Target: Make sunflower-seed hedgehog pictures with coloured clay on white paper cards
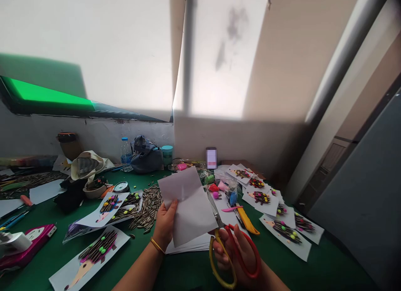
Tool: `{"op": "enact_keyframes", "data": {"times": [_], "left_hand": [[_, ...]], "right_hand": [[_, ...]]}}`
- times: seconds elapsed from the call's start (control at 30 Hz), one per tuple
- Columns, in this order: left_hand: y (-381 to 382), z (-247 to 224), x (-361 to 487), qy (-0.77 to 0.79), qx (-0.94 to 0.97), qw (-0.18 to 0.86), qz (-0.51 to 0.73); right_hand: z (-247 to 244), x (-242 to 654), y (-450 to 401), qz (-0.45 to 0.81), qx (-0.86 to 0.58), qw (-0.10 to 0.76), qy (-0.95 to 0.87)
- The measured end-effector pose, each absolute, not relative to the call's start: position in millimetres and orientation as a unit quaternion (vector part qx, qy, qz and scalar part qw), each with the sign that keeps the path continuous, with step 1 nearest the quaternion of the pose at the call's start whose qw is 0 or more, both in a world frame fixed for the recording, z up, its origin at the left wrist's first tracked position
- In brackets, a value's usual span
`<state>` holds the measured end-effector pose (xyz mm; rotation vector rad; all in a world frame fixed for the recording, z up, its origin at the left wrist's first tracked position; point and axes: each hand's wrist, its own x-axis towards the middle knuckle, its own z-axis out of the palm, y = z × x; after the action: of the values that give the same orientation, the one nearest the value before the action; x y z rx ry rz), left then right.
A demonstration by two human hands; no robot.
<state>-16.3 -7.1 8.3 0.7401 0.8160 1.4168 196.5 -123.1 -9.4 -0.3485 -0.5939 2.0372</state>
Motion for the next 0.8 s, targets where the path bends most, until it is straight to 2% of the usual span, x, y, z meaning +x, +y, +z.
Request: {"op": "enact_keyframes", "data": {"times": [0.23, 0.8], "left_hand": [[-10.1, 8.5, -14.6, 0.352, 0.322, 0.671, 0.568], [-14.8, 6.5, -6.4, 0.349, 0.298, 0.674, 0.58]], "right_hand": [[-12.4, 199.1, -122.3, 0.84, -0.126, 0.477, -0.227], [-2.7, 188.7, -117.2, 0.816, -0.145, 0.512, -0.226]]}}
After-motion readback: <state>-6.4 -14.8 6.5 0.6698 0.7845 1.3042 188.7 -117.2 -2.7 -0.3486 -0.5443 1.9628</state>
